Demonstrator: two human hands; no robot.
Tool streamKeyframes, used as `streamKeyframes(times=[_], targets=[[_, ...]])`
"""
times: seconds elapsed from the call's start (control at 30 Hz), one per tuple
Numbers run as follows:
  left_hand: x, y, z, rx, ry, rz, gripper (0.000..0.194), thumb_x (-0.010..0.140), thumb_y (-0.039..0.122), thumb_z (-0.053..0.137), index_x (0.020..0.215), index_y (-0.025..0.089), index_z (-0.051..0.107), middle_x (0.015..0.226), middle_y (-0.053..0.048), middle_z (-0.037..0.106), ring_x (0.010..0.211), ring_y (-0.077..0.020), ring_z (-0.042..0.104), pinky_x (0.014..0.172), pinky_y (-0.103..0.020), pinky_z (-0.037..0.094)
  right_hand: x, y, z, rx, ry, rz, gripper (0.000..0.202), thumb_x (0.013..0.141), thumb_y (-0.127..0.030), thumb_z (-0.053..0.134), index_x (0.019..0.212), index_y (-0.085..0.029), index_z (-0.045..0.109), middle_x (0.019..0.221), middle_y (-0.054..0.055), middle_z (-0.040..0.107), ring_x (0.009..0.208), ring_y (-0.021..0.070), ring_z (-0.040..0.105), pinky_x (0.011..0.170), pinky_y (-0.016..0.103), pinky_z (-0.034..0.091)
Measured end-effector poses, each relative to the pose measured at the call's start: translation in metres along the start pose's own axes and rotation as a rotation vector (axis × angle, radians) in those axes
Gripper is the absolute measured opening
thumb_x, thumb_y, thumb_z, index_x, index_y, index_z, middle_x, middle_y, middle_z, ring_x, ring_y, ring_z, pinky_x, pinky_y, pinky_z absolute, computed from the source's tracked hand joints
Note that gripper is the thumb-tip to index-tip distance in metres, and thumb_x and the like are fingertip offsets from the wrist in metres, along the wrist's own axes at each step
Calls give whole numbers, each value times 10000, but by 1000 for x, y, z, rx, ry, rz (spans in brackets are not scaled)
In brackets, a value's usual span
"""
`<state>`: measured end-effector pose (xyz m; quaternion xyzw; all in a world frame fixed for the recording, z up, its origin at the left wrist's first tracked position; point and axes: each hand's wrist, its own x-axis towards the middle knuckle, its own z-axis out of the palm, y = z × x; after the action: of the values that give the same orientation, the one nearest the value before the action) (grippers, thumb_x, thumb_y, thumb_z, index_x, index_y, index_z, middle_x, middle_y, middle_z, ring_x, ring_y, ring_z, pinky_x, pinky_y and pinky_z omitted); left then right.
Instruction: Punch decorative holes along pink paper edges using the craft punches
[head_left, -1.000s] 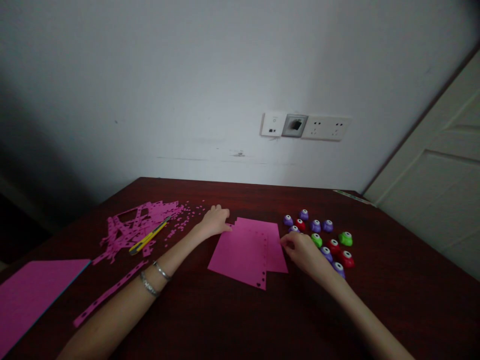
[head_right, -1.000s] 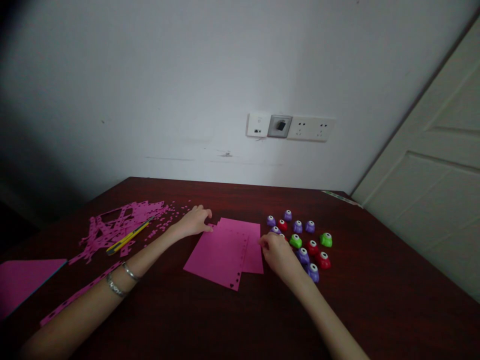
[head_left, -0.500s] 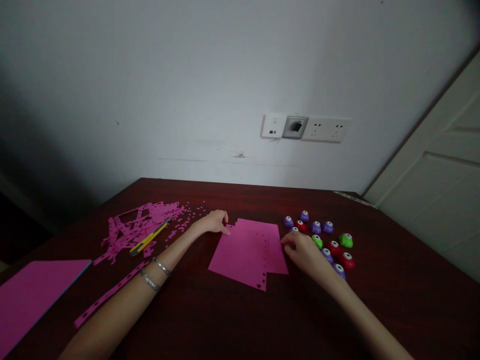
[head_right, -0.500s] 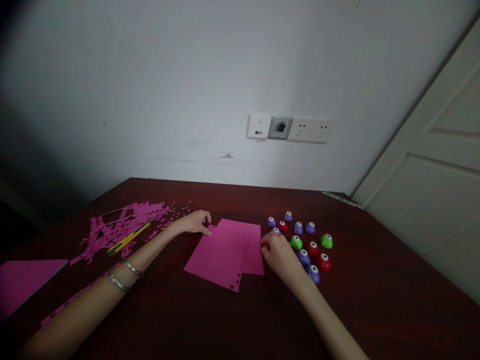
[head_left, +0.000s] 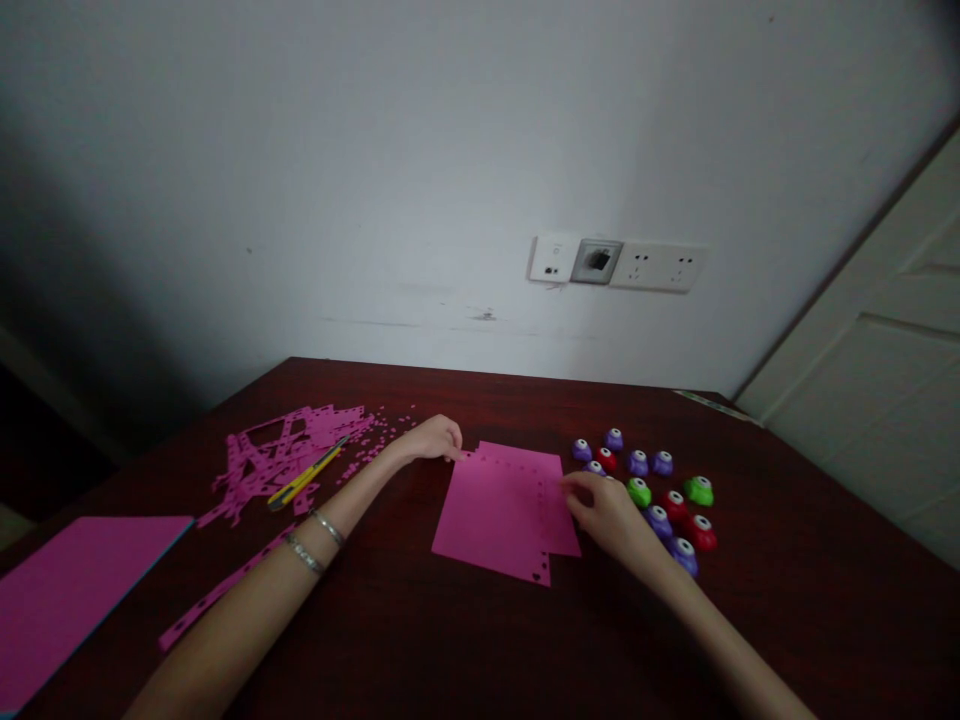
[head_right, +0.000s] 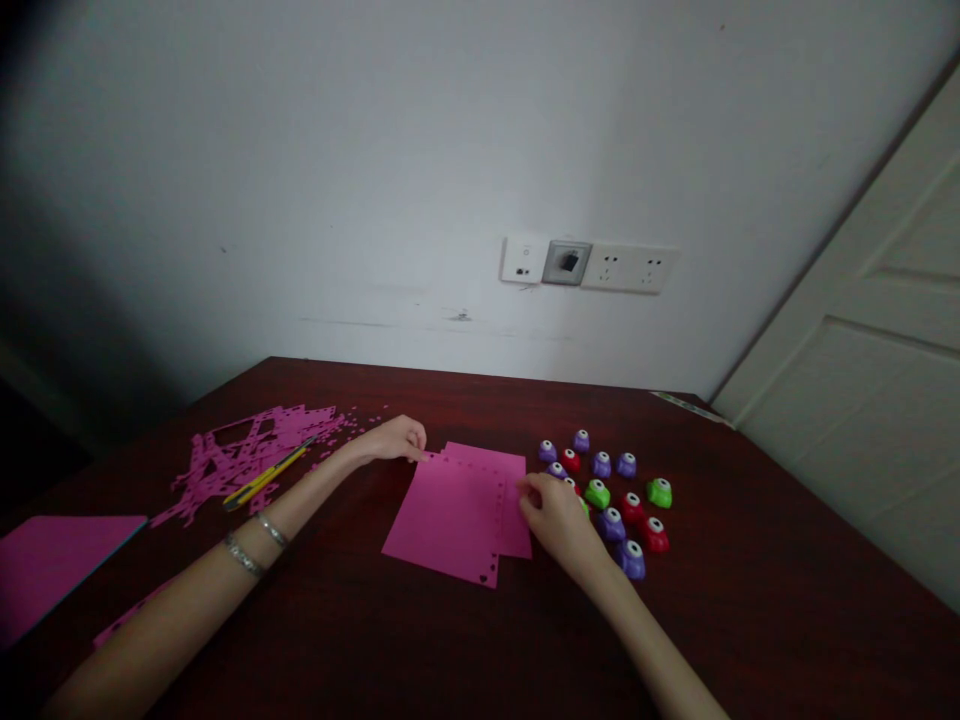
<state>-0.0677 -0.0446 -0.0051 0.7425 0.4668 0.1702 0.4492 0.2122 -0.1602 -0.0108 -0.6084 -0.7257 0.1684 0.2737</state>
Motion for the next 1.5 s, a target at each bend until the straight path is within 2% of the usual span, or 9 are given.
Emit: streamKeyframes(times=[0.13, 0.23, 0.3, 0.47, 0.63, 0.87, 1.13, 1.27, 1.5], targets=[[-5, 8, -5, -191, 17, 105, 230, 578, 266, 715, 674, 135, 553, 579, 18, 576, 554, -86, 520, 548, -220, 367, 4, -1, 1, 383, -17, 152, 397, 732, -230, 532, 1115, -129, 561, 932, 84, 662, 624, 156, 619, 484, 273, 531], [-8, 15, -9, -250, 55, 152, 267, 592, 288, 722, 730, 133, 553, 667, 2, 598, 637, -96, 550, 639, -245, 402, 7, 2, 0, 567, -36, 211, 473, 708, -290, 596, 1152, -141, 528, 998, 93, 650, 551, 126, 603, 390, 239, 501], [-10, 19, -10, -270, 79, 172, 271, 592, 284, 726, 726, 134, 545, 683, -1, 598, 663, -100, 554, 681, -260, 412, 7, 3, -1, 581, -36, 208, 424, 701, -307, 618, 1088, -142, 567, 953, 81, 663, 485, 99, 573, 355, 211, 464], [-13, 26, -12, -321, 98, 200, 274, 605, 273, 717, 777, 137, 552, 703, -6, 603, 663, -100, 550, 662, -254, 415, 5, -3, -11, 511, -35, 177, 252, 721, -368, 594, 807, -137, 649, 567, -19, 591, 340, 62, 459, 330, 195, 402], [-20, 32, -13, -347, 41, 195, 407, 659, 283, 673, 1027, 136, 578, 811, -53, 647, 657, -100, 560, 640, -254, 423, 7, 1, -16, 636, -16, 215, 316, 682, -441, 618, 796, -147, 642, 585, 0, 600, 416, 92, 514, 366, 213, 429], [-25, 38, -6, -242, -114, 153, 281, 680, 361, 655, 827, 122, 663, 764, -65, 669, 630, -105, 576, 563, -230, 428, 11, 17, -14, 706, 49, 277, 293, 653, -412, 661, 796, -157, 661, 615, 18, 628, 433, 102, 527, 362, 219, 428], [-16, 26, 16, -180, -103, -38, 169, 666, 292, 617, 631, 133, 665, 577, -29, 630, 440, -69, 502, 440, -204, 370, 6, 6, -3, 513, 49, 279, 223, 699, -298, 607, 844, -133, 642, 515, -23, 590, 354, 100, 499, 295, 203, 389], [-12, 19, 24, -101, -96, -119, 154, 646, 269, 603, 591, 134, 655, 555, -28, 627, 435, -68, 485, 409, -187, 343, 2, 0, 1, 294, 42, 204, 269, 741, -322, 543, 917, -144, 642, 612, 6, 648, 367, 123, 519, 308, 228, 386], [-7, 14, 22, 129, -4, -31, 288, 691, 395, 589, 563, 138, 609, 499, -17, 591, 387, -70, 442, 399, -201, 317, 5, 7, -22, -67, 186, -2, 294, 782, -328, 509, 980, -160, 647, 824, 69, 695, 731, 219, 644, 669, 311, 481]])
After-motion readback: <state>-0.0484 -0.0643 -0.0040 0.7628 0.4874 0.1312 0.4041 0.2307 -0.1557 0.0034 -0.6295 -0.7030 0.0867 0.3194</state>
